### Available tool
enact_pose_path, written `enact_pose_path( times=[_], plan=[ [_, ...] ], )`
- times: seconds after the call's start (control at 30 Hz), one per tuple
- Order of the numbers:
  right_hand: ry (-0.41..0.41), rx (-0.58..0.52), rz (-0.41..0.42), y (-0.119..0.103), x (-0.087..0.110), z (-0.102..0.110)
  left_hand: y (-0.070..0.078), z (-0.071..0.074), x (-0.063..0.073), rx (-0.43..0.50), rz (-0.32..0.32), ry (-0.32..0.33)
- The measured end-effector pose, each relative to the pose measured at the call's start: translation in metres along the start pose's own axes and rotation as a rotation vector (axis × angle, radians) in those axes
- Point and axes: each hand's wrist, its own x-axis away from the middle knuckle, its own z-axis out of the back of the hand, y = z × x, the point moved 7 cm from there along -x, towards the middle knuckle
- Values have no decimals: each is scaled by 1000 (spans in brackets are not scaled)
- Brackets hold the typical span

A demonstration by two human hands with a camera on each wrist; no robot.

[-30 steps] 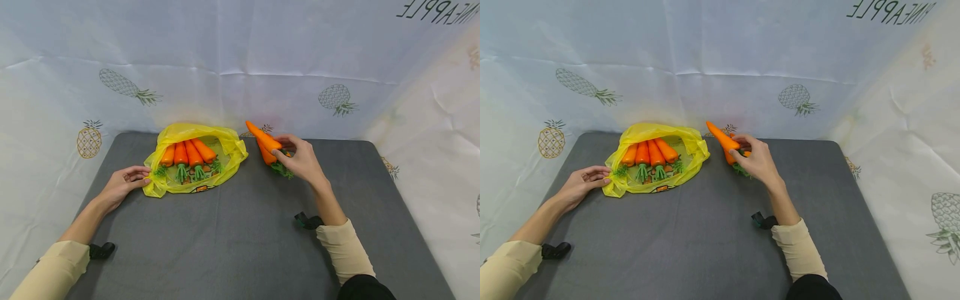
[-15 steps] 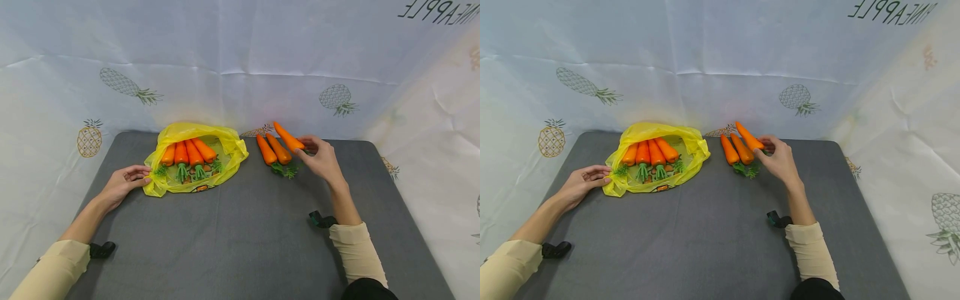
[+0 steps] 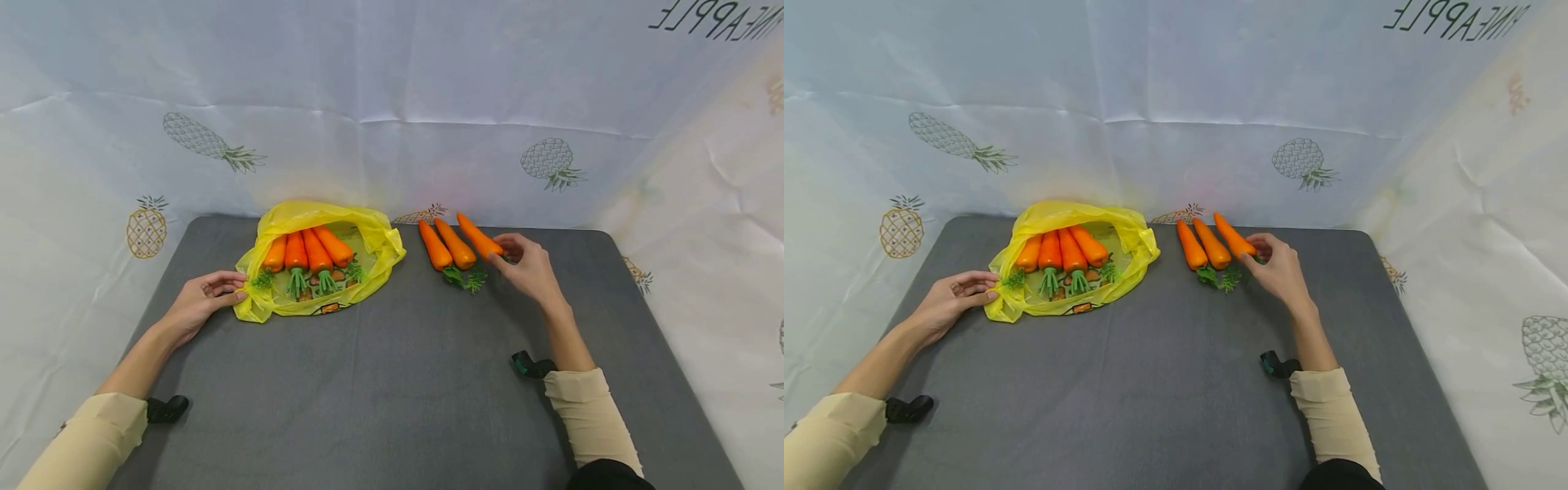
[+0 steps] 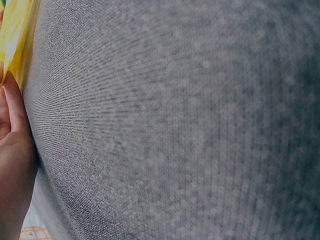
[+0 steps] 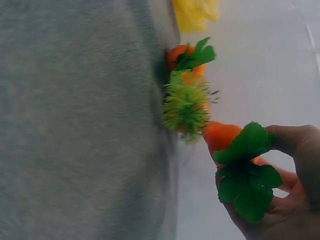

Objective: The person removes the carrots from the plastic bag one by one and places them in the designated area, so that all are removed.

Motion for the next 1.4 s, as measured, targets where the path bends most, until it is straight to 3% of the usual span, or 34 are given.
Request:
enact_pose_path(
  times=[0.27, 0.87, 1.2, 1.4],
  plan=[
    [-13, 4, -34, 13, -1, -11, -2, -1, -1, -18, 11, 6],
    [-62, 26, -59, 12, -10, -35, -3, 0, 1, -24, 15, 14],
    [-86, 48, -61, 13, -9, -40, 0, 1, 1, 6, -27, 6],
    [-88, 43, -68, 11, -8, -38, -1, 1, 0, -8, -8, 4]
  ],
)
